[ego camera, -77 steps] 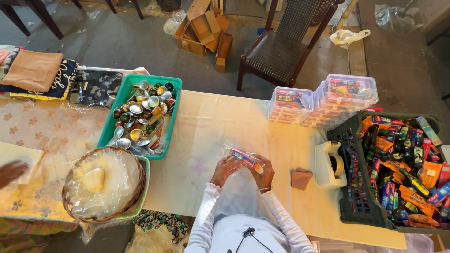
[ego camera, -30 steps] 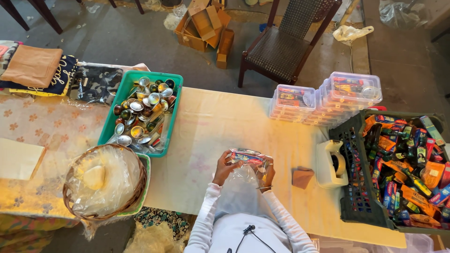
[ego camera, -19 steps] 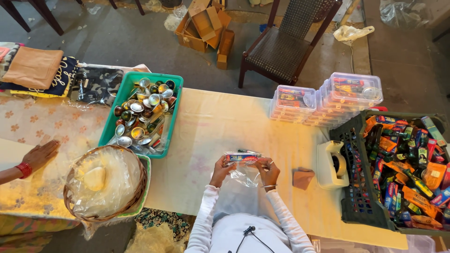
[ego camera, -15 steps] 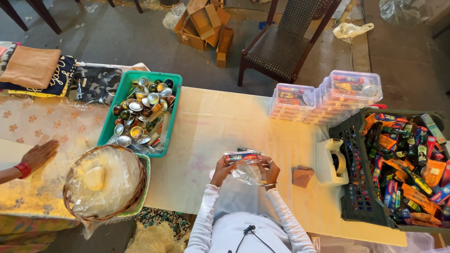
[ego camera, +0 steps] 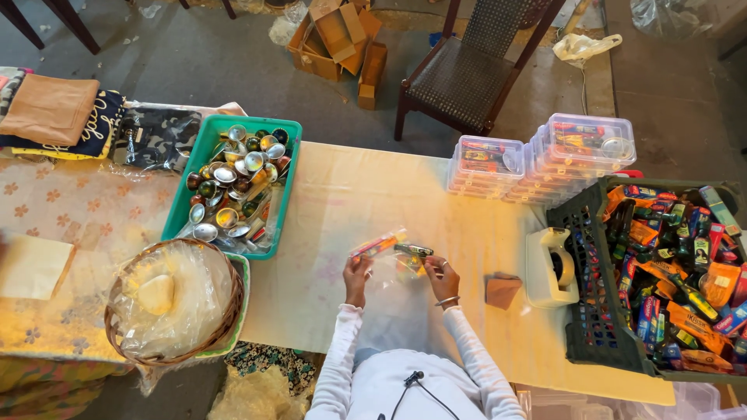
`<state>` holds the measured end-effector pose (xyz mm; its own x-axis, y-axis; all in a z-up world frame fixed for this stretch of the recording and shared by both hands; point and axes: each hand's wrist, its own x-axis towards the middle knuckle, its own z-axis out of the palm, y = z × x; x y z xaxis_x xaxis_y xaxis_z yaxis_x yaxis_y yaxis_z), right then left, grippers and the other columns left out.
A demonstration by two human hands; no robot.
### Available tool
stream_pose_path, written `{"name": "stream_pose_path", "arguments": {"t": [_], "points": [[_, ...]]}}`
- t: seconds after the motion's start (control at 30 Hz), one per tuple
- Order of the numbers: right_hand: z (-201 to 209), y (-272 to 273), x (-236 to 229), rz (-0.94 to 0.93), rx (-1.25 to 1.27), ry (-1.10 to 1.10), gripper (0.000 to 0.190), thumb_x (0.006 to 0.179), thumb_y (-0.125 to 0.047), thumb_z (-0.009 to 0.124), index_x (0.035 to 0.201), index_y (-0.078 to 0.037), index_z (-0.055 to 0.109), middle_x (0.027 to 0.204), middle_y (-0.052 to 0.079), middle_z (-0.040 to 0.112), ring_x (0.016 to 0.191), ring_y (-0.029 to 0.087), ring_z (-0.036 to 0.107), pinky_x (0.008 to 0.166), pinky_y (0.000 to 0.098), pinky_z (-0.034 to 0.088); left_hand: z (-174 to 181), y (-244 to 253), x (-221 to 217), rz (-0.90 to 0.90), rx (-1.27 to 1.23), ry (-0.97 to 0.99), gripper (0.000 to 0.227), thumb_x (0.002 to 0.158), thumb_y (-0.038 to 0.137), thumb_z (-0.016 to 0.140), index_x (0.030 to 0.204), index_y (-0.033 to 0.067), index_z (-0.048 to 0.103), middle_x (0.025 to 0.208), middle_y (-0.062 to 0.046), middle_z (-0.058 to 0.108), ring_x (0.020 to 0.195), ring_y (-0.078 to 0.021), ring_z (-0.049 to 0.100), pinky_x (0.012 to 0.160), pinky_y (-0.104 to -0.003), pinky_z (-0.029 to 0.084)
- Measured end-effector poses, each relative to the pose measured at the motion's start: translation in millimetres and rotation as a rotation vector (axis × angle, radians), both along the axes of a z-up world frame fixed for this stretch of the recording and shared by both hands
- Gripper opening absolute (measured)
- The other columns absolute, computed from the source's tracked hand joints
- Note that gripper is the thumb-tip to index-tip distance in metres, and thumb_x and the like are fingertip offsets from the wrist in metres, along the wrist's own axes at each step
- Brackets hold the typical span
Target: The recorder is packaging small individual candies into small plastic bags and then placing them into clear plastic storage boxes.
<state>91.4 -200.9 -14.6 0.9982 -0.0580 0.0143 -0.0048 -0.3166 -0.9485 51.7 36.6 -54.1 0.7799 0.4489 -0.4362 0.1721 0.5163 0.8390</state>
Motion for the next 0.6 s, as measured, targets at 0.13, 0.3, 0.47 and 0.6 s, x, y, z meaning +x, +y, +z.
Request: {"name": "stream_pose_path", "arguments": {"t": [0.13,0.3,0.47,0.6], "points": [[-23,-3,15,0.05,-0.162,0.083,0.03,0.089,-0.016,0.073,0.118,-0.007,0.07,0.104,0.009,0.078,0.089,0.02,0.075,0.076,0.0343,0.06,6,4,-2,0.105,0.02,-0.075,0.033,0.093,0.033,0.075,0.115,0.0095,0.066,0.101,0.002,0.072,0.102,-0.0135,0.073,0.078,-0.032,0.06],[-79,13,44,0.243,-0.623,-0.312,0.038,0.088,-0.012,0.072,0.125,-0.006,0.065,0.138,0.016,0.062,0.128,0.035,0.055,0.109,0.0446,0.044,56,-1,-9,0.077,-0.18,0.007,0.032,0.095,0.039,0.068,0.115,0.0151,0.06,0.117,-0.002,0.076,0.102,-0.0217,0.076,0.073,-0.032,0.061],[-82,30,52,0.304,-0.724,-0.283,0.048,0.081,-0.014,0.07,0.128,-0.009,0.063,0.139,0.008,0.063,0.128,0.03,0.057,0.101,0.0482,0.045,52,1,-11,0.031,-0.173,0.012,0.035,0.095,0.039,0.068,0.118,0.0142,0.06,0.12,-0.004,0.075,0.103,-0.0229,0.076,0.07,-0.032,0.058],[-74,32,51,0.195,-0.873,0.039,0.042,0.084,-0.03,0.077,0.122,-0.014,0.065,0.128,0.007,0.063,0.123,0.03,0.055,0.099,0.0521,0.046,55,3,-14,0.007,-0.139,0.031,0.035,0.094,0.04,0.069,0.119,0.0144,0.063,0.119,-0.001,0.075,0.103,-0.0198,0.075,0.074,-0.032,0.059]]}}
